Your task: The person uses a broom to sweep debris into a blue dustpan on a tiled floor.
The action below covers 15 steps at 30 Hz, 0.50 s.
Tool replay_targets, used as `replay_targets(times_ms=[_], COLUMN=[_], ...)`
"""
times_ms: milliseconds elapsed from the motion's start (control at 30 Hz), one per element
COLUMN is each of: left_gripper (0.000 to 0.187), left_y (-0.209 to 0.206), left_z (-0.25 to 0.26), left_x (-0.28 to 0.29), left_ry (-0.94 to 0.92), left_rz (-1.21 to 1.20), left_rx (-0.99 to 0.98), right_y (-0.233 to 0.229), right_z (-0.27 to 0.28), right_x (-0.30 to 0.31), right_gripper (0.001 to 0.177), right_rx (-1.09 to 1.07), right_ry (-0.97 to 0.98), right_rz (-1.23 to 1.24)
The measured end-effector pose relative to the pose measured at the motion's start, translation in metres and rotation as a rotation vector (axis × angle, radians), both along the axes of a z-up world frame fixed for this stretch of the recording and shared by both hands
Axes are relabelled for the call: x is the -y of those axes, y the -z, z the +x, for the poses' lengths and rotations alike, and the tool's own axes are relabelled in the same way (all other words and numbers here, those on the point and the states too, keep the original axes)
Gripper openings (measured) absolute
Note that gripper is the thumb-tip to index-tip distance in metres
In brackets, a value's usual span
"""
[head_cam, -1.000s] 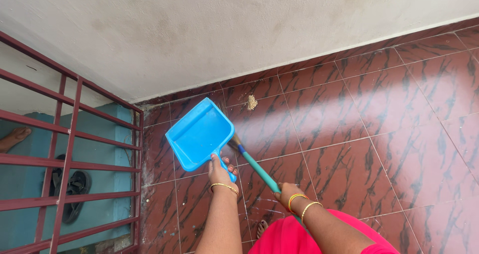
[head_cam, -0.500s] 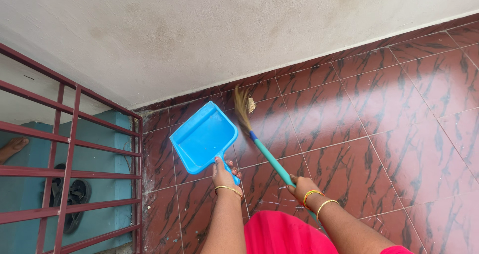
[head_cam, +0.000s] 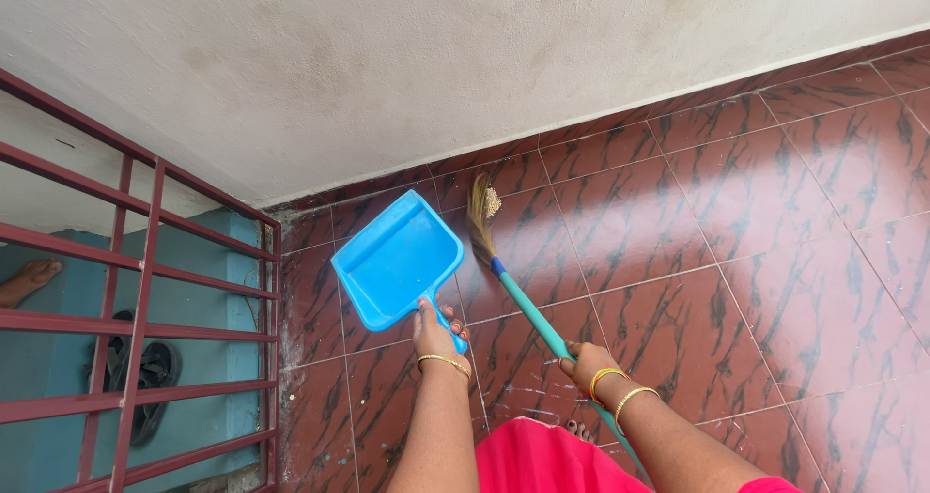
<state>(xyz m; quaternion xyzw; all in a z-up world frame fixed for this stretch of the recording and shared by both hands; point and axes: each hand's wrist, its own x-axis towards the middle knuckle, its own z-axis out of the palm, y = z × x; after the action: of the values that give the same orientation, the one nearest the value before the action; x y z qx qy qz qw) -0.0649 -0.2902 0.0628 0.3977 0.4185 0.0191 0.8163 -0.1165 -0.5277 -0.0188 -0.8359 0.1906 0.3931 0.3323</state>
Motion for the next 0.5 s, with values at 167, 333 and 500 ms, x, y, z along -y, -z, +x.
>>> replay_targets(times_ms=[167,333,500], left_gripper=[0.041,0.040,0.040], left_y=[-0.006,-0.010,-0.014], left_z=[0.002,0.003,0.003], left_x=[-0.002,-0.004,-0.007], left_ry=[-0.009,-0.003,-0.006], left_rz=[0.003,0.003,-0.008], left_rx=[-0.004,0.011,0.017], right_y=[-0.018,-0.026,-0.033], right_z=[-0.005,-0.008,-0.007], right_x=[-0.004,-0.010,-0.012], right_gripper=[0.056,0.055,0.057], right_rx=[-0.009,0.017,0.055], right_ry=[0.085,0.092,0.077], right_rz=[0.032,0.046,0.058])
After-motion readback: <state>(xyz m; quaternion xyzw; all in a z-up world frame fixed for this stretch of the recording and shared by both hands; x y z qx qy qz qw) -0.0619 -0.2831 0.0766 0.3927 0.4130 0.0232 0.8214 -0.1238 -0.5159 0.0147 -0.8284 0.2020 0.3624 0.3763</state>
